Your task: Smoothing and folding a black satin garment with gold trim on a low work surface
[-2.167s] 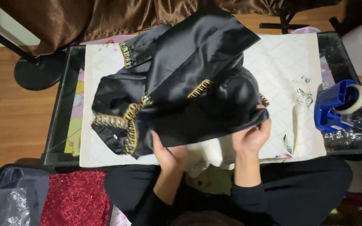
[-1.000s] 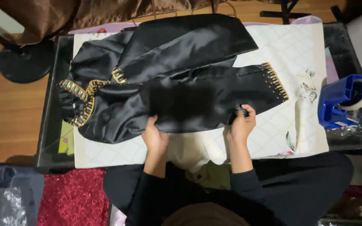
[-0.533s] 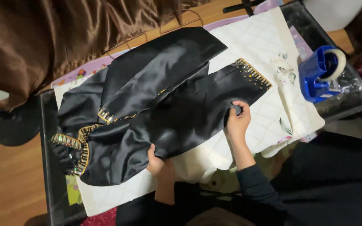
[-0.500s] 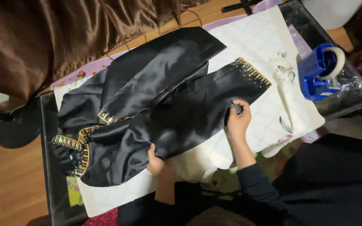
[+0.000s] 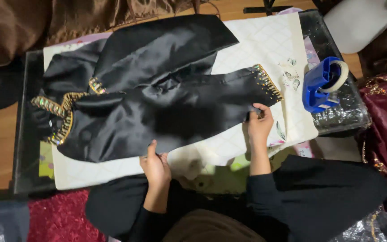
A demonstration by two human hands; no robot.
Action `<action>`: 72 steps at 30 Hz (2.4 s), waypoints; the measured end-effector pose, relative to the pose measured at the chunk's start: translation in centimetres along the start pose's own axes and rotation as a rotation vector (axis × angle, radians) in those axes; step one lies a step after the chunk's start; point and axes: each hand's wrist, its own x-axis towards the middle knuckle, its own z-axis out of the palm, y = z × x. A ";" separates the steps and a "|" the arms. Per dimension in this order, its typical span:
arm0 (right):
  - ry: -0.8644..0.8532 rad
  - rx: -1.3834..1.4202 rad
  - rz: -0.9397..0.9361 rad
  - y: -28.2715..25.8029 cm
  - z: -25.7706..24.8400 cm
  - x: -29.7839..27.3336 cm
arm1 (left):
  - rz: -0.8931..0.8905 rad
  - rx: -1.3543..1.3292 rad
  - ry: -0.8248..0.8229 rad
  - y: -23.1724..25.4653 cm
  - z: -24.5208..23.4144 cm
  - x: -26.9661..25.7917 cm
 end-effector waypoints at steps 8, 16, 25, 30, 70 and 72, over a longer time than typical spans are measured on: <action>-0.100 -0.225 -0.117 -0.3 -3.6 0.0 | 0.345 1.137 -0.935 3.4 5.2 -14.0; -0.173 -0.572 -0.260 -7.7 -2.3 -2.0 | 1.932 1.654 -1.053 0.3 12.7 -0.4; -0.724 -0.539 -0.744 -5.5 10.4 -7.3 | 1.119 2.049 -1.016 -1.8 11.2 0.3; -0.682 -1.124 -0.934 -4.8 7.1 -2.1 | 1.006 2.119 -1.056 -1.8 11.4 -0.1; -0.921 -0.963 -0.765 -4.4 5.0 2.9 | 1.713 1.355 -0.981 -8.1 12.3 -1.8; -0.846 -1.080 -0.839 -3.8 4.7 4.7 | 1.692 1.404 -0.972 -7.2 12.8 -2.7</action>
